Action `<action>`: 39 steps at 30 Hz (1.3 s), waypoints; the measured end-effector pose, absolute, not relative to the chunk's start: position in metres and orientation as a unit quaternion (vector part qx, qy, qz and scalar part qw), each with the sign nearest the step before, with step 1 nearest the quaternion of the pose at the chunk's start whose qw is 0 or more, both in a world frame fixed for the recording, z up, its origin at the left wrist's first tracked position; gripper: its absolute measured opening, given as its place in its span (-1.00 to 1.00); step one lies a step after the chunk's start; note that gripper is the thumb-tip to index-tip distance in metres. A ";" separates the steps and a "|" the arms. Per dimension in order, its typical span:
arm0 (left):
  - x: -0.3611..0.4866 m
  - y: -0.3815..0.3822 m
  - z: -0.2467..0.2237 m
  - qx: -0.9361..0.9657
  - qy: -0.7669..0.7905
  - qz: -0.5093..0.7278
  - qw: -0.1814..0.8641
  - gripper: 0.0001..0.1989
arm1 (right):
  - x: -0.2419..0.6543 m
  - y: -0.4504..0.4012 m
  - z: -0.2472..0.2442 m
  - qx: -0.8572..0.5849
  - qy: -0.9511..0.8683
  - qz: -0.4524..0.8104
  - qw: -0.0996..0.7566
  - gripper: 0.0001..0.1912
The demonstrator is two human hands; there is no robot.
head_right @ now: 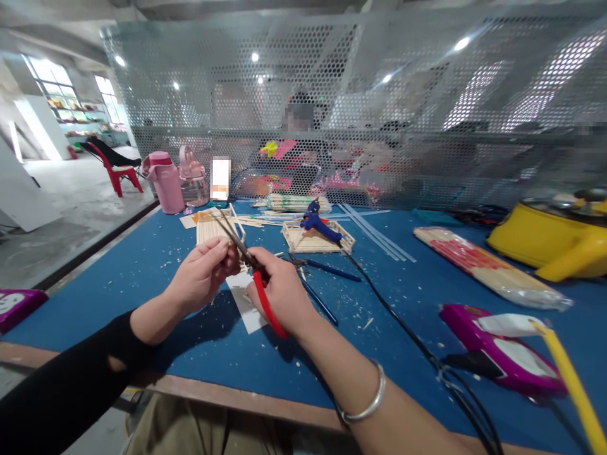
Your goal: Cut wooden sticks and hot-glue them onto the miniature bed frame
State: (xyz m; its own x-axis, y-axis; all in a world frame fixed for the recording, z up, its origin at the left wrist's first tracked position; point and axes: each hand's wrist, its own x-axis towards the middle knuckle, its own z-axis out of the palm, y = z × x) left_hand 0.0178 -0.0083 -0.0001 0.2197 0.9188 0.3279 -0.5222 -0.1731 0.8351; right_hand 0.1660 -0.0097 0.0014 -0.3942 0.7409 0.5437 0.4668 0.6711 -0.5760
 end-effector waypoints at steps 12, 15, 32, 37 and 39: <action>0.019 -0.006 -0.003 0.570 0.313 0.480 0.589 -0.66 | 0.160 -0.012 0.007 -0.335 -0.619 0.418 0.574 -0.58; 0.019 -0.005 -0.005 0.593 0.323 0.464 0.573 -0.68 | 0.159 -0.012 0.006 -0.339 -0.634 0.394 0.573 -0.56; 0.020 -0.003 -0.008 0.546 0.341 0.508 0.572 -0.69 | 0.158 -0.009 0.005 -0.350 -0.547 0.443 0.618 -0.50; 0.023 -0.004 -0.008 0.502 0.293 0.570 0.581 -0.78 | 0.156 -0.001 0.003 -0.336 -0.412 0.572 0.625 -0.44; 0.027 -0.004 -0.010 0.501 0.274 0.585 0.577 -0.76 | 0.155 0.001 0.000 -0.338 -0.402 0.588 0.615 -0.47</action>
State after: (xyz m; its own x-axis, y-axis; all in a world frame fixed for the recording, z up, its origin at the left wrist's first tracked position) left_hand 0.0265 -0.0044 -0.0102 0.1670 0.9483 0.2699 -0.4001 -0.1851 0.8976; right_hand 0.1550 0.0010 0.0000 -0.0164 0.9951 0.0973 -0.4518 0.0794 -0.8886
